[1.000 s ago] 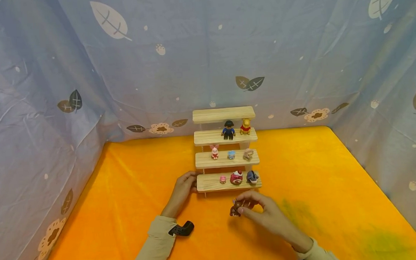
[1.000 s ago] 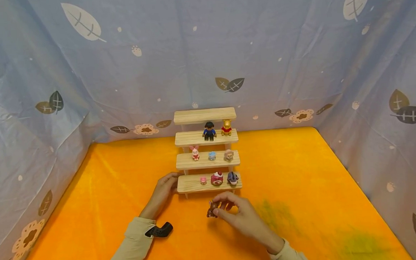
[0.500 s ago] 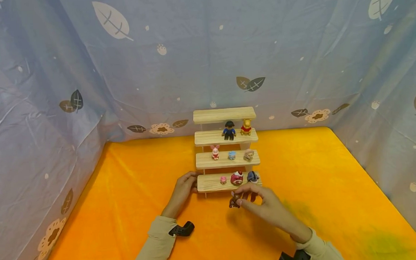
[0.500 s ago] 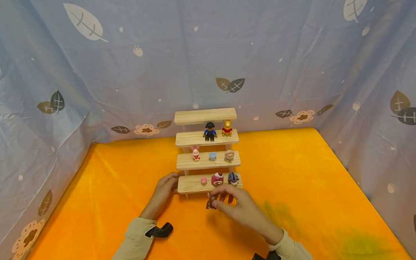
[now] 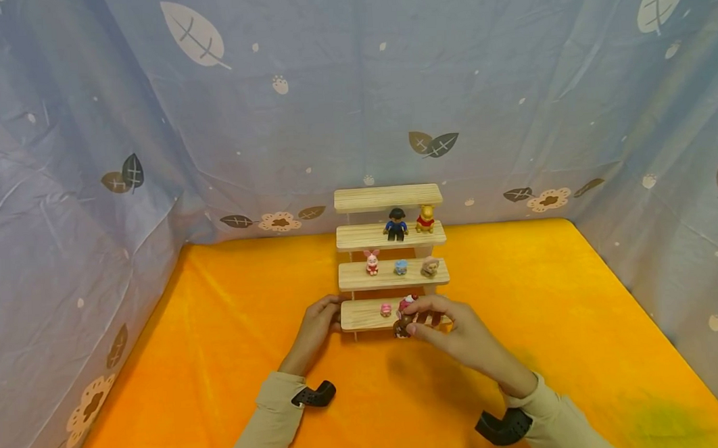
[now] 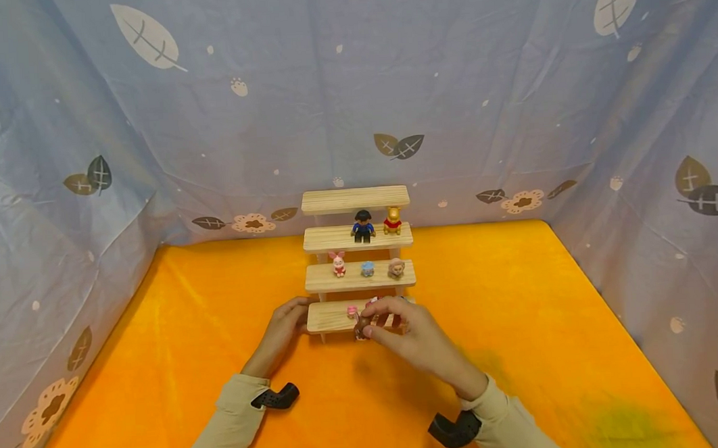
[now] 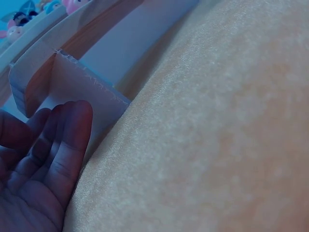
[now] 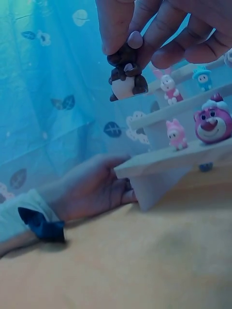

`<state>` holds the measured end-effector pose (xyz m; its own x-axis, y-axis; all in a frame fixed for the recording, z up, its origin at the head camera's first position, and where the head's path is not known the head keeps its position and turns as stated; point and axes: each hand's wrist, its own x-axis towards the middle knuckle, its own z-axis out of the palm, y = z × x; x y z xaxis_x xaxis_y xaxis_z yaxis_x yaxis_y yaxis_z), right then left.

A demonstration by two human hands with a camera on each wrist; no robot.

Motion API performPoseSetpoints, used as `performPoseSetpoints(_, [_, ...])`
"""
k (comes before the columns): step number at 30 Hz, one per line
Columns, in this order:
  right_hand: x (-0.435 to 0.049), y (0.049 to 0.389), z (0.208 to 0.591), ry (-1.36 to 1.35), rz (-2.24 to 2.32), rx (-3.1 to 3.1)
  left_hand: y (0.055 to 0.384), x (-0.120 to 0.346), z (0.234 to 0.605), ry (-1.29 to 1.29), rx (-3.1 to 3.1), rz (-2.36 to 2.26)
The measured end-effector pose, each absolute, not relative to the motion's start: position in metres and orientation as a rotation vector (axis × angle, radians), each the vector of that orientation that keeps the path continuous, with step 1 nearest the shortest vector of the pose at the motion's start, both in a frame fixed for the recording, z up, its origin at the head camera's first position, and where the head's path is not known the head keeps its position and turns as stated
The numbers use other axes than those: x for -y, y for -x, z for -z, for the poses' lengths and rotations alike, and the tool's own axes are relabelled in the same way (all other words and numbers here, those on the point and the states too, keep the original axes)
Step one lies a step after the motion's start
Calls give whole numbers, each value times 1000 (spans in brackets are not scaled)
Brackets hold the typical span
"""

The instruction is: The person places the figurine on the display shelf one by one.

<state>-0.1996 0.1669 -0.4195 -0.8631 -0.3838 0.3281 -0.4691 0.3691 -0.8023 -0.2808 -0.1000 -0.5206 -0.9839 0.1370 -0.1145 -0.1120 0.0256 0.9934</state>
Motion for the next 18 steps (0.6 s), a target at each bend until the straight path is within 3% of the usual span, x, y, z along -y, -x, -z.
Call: performPoseSetpoints(18, [-162, 215, 398, -801, -1495, 2529, 281, 101, 522, -26, -2113, -2076])
